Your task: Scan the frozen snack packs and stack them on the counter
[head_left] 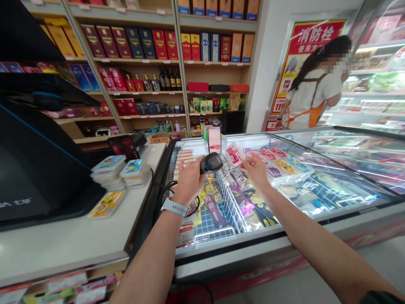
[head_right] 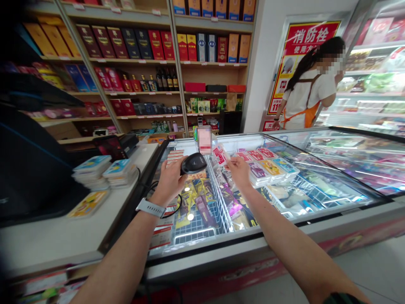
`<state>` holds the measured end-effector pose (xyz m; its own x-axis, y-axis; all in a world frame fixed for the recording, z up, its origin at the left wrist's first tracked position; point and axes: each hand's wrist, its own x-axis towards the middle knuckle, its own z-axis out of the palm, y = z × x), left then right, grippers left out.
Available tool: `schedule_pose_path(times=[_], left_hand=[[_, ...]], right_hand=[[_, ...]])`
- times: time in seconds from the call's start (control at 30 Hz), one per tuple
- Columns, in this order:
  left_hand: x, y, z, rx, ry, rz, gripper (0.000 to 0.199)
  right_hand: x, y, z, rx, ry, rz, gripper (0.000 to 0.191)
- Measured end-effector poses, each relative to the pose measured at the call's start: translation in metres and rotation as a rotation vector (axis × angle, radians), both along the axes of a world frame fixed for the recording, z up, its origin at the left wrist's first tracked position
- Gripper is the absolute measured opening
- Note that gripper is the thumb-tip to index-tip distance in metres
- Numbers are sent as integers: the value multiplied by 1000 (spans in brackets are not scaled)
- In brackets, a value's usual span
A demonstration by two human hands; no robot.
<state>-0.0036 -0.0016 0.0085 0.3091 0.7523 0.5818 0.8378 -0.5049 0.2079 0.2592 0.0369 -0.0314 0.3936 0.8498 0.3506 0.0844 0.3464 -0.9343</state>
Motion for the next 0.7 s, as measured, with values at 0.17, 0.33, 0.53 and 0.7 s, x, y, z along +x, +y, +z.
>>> schedule_pose_path(times=[0.17,0.33,0.53,0.7], left_hand=[[0,0,0,-7,-3,-10,58],[0,1,1,-14,-3,-15,58],[0,2,-1,-5,14,-18,58],[-1,3,-2,-1,26,-16,59]], right_hand=[[0,-1,1,-3,-8,14,46],[-1,-1,0,0,0,17,45],[-2,-1,1,-3,-4,16,47],[-1,0,1,4,15,21,46]])
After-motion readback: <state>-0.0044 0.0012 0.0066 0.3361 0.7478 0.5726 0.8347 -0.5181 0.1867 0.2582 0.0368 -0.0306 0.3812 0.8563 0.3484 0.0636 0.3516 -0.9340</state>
